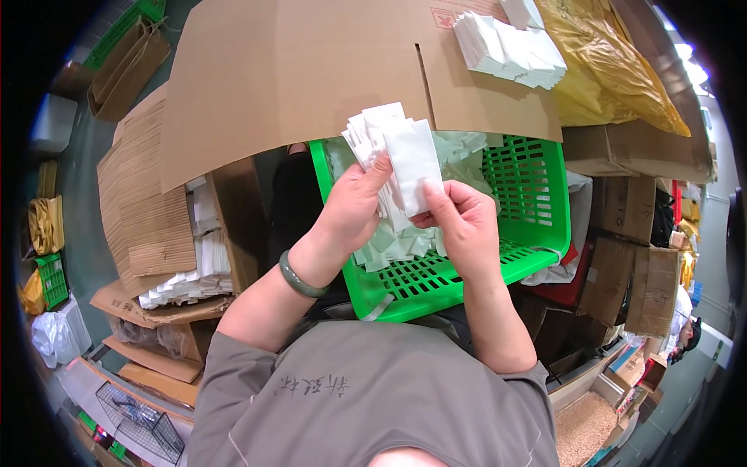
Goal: Sorting and stacking small white rectangular sheets from a plastic basket onto a workspace.
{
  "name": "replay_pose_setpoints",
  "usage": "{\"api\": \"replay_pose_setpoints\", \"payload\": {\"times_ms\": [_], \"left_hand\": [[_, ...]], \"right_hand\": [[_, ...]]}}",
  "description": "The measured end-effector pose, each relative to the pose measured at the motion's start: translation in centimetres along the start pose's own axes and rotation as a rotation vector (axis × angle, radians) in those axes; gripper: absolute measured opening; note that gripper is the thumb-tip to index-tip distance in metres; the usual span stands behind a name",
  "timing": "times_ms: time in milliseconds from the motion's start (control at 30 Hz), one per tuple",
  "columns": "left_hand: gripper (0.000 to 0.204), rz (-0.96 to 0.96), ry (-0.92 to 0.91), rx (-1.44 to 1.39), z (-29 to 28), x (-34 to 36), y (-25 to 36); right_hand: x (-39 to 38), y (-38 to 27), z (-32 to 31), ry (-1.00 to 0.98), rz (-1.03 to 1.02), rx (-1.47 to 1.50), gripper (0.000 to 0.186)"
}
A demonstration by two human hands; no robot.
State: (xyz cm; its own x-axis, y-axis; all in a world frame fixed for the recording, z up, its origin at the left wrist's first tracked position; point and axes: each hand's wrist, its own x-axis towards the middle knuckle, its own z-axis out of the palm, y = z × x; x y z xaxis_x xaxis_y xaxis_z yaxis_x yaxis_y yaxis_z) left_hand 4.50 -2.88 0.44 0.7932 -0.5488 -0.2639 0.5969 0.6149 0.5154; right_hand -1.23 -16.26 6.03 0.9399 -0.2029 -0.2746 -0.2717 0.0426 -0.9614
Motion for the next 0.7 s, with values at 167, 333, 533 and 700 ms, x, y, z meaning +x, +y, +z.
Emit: {"api": "replay_pose_setpoints", "payload": {"times_ms": [167,333,533,700], "left_hand": [[0.041,-0.014,-0.001,0.000,0.5,0.0,0.2],[0.042,-0.026,-0.065,0.011,-0.2,0.0,0.0],[0.047,-0.054,-0.090,-0.040,0.7,0.0,1.0],[0.042,0.067,-0.157,0.029,0.5,-0.2,0.2]], "right_hand": [[0.0,0.6,-0.4,0.009,-0.002,0.024,0.021],[0.1,0.8,-0.4,0.017,-0.022,-0.064,0.017],[0.2,1.2,-0.8,0.023,-0.046,-0.220,0.015],[0.1,1.3,-0.4,0.036,-0.075,-0.335,0.015]]}}
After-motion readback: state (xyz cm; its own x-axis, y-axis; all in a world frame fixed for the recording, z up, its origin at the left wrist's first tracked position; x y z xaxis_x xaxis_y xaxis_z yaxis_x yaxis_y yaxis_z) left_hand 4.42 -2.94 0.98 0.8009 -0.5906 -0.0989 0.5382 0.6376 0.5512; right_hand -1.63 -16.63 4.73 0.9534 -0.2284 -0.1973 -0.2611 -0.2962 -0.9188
